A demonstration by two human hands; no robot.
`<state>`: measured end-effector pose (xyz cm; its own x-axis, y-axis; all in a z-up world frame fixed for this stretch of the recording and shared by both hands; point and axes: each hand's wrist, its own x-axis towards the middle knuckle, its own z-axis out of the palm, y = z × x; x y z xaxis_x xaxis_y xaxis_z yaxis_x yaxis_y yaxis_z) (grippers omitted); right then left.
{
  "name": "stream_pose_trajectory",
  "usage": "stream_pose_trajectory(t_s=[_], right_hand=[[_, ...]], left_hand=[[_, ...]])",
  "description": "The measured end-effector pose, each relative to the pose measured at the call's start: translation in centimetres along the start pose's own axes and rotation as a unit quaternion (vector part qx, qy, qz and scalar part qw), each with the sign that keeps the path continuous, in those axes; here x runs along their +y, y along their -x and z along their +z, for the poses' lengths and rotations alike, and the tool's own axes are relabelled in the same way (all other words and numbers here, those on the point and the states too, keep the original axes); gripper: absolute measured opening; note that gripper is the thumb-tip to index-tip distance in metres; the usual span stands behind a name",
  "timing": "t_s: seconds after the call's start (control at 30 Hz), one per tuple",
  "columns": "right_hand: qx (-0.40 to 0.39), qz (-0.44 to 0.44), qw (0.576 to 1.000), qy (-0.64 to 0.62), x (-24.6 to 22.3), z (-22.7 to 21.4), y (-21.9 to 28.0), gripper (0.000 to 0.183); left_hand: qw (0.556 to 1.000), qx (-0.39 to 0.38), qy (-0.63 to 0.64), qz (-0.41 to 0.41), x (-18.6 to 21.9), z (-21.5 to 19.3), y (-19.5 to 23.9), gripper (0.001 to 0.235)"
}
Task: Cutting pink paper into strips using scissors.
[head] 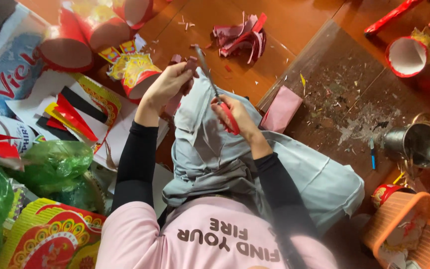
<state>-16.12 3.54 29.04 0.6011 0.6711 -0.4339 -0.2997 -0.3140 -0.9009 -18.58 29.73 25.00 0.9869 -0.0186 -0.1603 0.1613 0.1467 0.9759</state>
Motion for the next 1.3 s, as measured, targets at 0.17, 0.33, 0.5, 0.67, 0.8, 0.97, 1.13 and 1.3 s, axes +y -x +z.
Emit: stream_pose_trajectory(t_s=[0.17, 0.33, 0.5, 0.67, 0.8, 0.97, 1.13, 1.3], right_hand=[[-0.029, -0.076, 0.996, -0.028, 4.2, -1.6, 2.5, 0.022], [0.037, -0.139, 0.988, 0.057, 5.3, -1.3, 5.6, 0.028], [0.086, -0.190, 0.970, 0.128, 5.9, -1.5, 7.2, 0.024], [0.100, -0.182, 0.977, 0.054, 7.7, -1.2, 7.6, 0.012], [0.144, -0.180, 0.971, 0.069, 8.0, -1.2, 7.7, 0.004], [0.124, -0.186, 0.974, 0.030, 7.1, -1.3, 8.4, 0.006], [0.132, -0.172, 0.976, 0.017, 7.6, -1.3, 7.9, 0.006], [0.085, -0.200, 0.976, -0.009, 7.8, -1.3, 7.6, 0.021]], left_hand=[[0.998, -0.026, -0.048, -0.014, 5.9, 5.2, 2.0, 0.020], [0.987, -0.071, -0.124, -0.075, 6.2, 8.9, 2.1, 0.022], [0.950, -0.174, -0.238, -0.102, 5.7, 10.9, 1.8, 0.027], [0.939, -0.214, -0.240, -0.121, 5.4, 12.1, 1.0, 0.026], [0.930, -0.247, -0.241, -0.126, 7.0, 13.0, 1.0, 0.029], [0.929, -0.248, -0.243, -0.127, 7.8, 13.3, 1.3, 0.035], [0.928, -0.241, -0.251, -0.134, 8.0, 13.6, 1.3, 0.037], [0.925, -0.234, -0.288, -0.085, 5.0, 13.6, 0.3, 0.036]])
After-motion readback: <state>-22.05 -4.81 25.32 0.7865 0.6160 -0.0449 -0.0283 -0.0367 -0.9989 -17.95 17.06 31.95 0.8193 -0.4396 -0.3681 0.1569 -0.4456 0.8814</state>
